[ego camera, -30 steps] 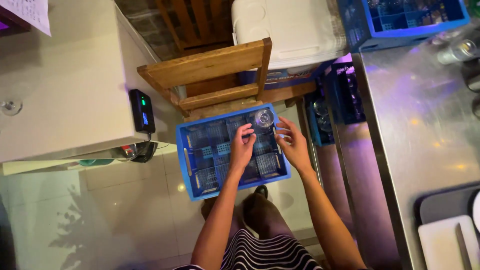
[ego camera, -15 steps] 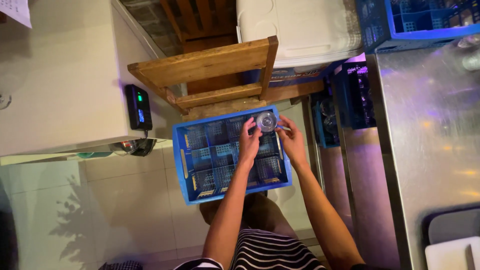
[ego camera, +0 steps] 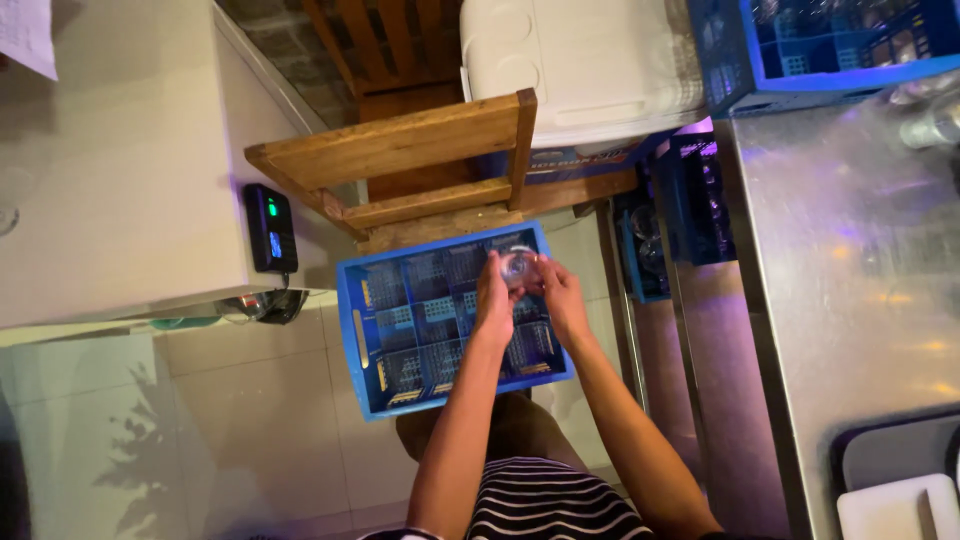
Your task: Polishing wine glasses with a cloth and arranging them neatly on a counter.
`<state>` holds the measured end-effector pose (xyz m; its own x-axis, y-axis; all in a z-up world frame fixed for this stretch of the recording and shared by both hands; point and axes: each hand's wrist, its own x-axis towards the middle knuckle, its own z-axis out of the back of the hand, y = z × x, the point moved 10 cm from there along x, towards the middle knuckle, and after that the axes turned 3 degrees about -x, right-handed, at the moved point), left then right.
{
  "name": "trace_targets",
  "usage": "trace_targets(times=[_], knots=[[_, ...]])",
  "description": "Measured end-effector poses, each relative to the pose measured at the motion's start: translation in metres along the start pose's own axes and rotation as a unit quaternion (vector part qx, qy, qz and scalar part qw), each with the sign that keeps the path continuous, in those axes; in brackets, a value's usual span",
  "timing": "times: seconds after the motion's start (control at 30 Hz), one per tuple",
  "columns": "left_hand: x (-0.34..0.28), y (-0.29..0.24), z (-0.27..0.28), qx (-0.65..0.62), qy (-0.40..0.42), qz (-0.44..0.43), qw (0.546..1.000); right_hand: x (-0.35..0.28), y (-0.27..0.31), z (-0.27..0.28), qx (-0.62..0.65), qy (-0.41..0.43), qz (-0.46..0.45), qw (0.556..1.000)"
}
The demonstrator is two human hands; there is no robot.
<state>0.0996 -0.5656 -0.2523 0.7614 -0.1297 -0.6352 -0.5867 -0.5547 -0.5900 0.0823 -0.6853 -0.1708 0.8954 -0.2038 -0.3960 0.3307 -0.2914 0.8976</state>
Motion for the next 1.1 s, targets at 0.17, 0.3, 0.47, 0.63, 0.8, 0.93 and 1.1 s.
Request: trace_targets(times=[0.17, 0.3, 0.47, 0.63, 0.8, 0.93, 1.1], knots=[[-0.046, -0.010, -0.005, -0.058, -0.039, 0.059, 0.996, -0.028, -0.017, -0.002, 0.079, -0.006, 0.001, 0.997], [-0.071, -0.015, -0.003, -0.157, 0.016, 0.043, 0.987, -0.062, -0.008, -0.010, 0.065, -0.030, 0.049, 0.996], [-0.117, -0.020, 0.012, -0.176, 0.096, 0.056, 0.978, -0.108, 0.016, -0.027, 0.065, -0.073, -0.001, 0.995], [-0.185, -0.072, 0.000, -0.169, 0.166, 0.036, 0.971, -0.139, 0.067, -0.061, 0.068, -0.071, 0.017, 0.995], [-0.225, -0.122, 0.013, 0.069, 0.233, -0.099, 0.965, -0.154, 0.093, -0.101, -0.017, 0.039, 0.108, 0.993], [-0.243, -0.168, 0.024, 0.148, 0.288, -0.196, 0.926, -0.177, 0.105, -0.136, -0.071, 0.050, 0.143, 0.986], [-0.285, -0.233, 0.029, 0.246, 0.279, -0.350, 0.860, -0.210, 0.130, -0.199, -0.188, 0.067, 0.242, 0.950]])
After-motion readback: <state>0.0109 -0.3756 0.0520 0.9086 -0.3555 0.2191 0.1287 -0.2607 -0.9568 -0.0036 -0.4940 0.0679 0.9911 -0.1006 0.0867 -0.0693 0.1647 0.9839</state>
